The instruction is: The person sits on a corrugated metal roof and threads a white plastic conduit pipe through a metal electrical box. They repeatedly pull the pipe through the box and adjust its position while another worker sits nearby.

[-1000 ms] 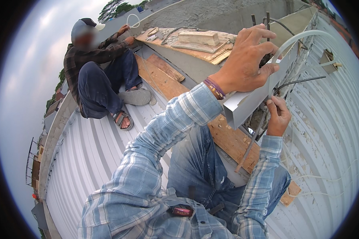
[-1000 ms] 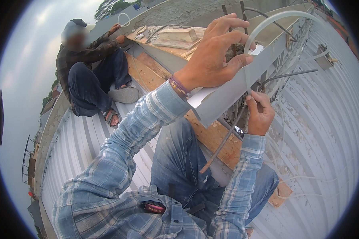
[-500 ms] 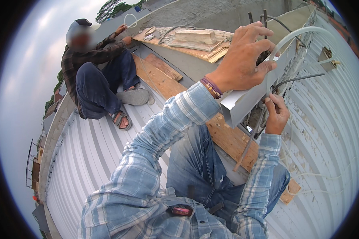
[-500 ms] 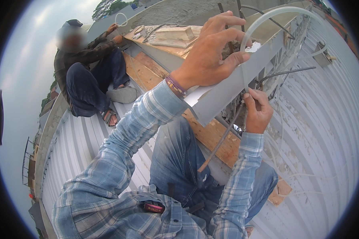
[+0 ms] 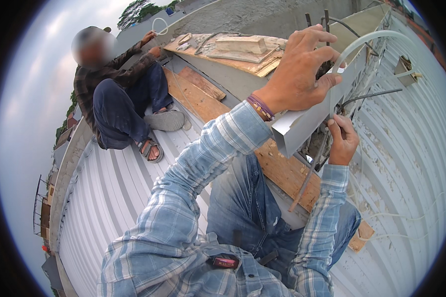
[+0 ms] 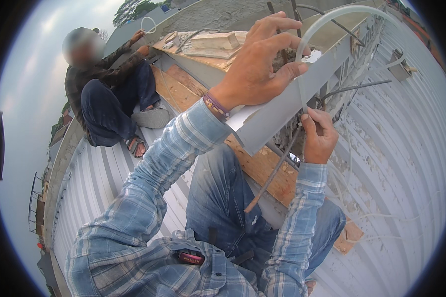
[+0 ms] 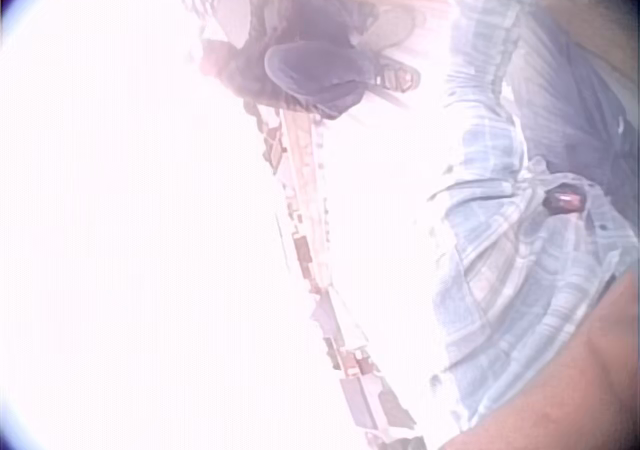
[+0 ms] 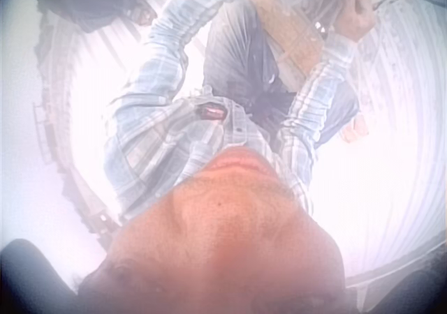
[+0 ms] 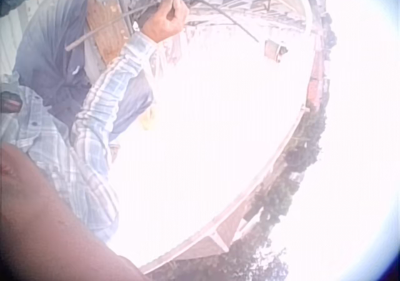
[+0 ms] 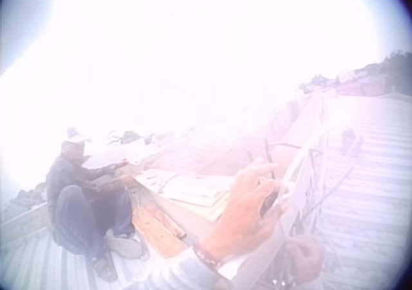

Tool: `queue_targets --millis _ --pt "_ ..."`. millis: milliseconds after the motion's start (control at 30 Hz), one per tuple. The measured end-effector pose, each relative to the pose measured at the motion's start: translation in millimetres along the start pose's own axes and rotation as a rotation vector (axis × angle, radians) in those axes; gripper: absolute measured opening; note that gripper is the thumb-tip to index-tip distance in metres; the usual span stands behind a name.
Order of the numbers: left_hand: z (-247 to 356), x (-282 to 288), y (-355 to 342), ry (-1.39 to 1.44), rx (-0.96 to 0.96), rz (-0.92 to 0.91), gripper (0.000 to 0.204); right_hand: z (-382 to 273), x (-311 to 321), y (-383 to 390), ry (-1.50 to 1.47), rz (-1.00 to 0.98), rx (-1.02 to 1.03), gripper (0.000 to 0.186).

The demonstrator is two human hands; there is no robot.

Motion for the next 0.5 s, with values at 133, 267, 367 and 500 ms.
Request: queue_targets --millis 133,267,367,500 --pt "0.8 0.4 0.3 -0.01 -0.001 0.003 0.021 -2.0 -0.9 -0.4 0.0 -0.001 -0.01 0.018" --pt "1.2 0.3 -0.2 -0.012 0.0 0.006 0.022 -2.1 -1.0 -0.3 -0.002 -0.002 -0.015 0.018" --pt "1.0 0.2 -0.8 -0.015 -0.007 0.009 0.022 -1.2 -0.2 -0.7 -0.009 -0.007 -0.009 0.018" --pt "0.7 0.0 -0.3 -0.016 -0.011 0.015 0.022 -2.2 -0.2 -0.8 0.002 -0.001 -0.007 0.018"
Point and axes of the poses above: each hand's wrist, its own y-axis away from the middle knuckle, its own x-axis out of the back of the hand, z = x × y, the point moved 5 cm from there along -y, towards the middle knuckle, and after that the axes turned 15 degrees about -z, right-handed, at the moved point
